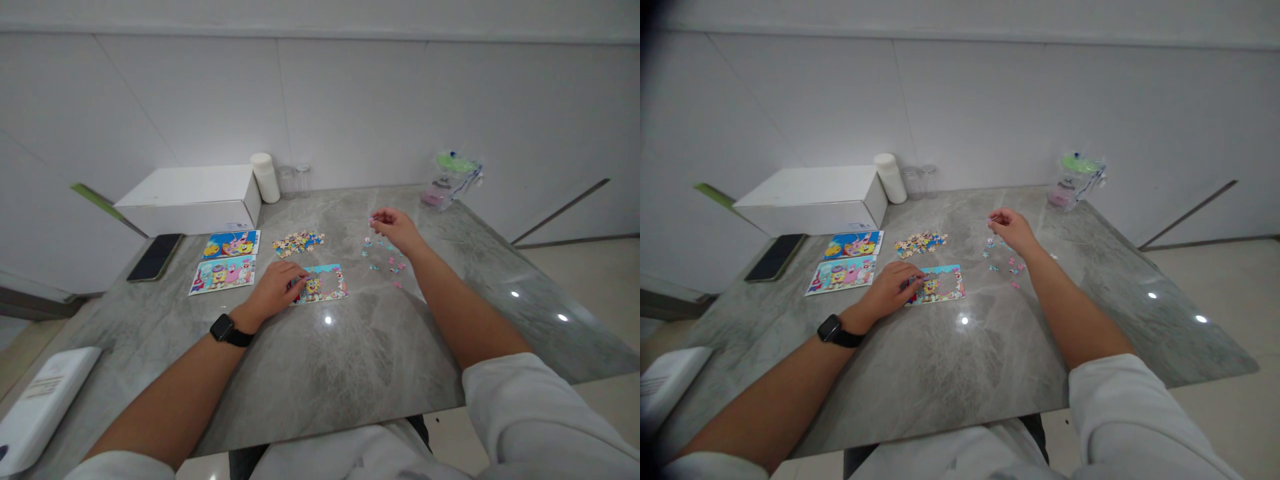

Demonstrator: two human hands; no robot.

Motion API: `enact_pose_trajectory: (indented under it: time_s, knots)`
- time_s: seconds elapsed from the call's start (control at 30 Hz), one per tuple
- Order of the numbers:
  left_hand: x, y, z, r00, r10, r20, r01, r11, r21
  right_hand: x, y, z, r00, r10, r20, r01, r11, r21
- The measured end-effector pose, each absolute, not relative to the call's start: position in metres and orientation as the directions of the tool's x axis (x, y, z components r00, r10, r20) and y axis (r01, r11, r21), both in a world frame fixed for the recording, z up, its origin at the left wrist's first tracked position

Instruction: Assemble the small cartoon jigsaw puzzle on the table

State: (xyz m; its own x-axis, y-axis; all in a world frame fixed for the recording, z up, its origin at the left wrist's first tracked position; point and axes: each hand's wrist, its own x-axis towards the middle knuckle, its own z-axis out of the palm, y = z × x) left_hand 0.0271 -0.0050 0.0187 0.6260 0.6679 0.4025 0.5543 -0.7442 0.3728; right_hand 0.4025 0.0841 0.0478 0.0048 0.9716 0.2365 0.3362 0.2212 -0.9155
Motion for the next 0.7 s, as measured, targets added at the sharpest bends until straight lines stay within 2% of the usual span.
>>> enact_pose_trajectory:
  time_s: [0.3,0.7]
  knots:
    - [0.028,-0.007,0.020,0.638,0.663,0.391,0.559,-0.748,0.358,0.327,0.045,0.042,-0.234,0.965,0.121,0.210,0.172,-0.962]
    - [0.030,-0.010,0.021,0.681,0.637,0.362,0.516,-0.768,0.380,0.306,0.034,0.023,-0.286,0.947,0.143,0.238,0.215,-0.947]
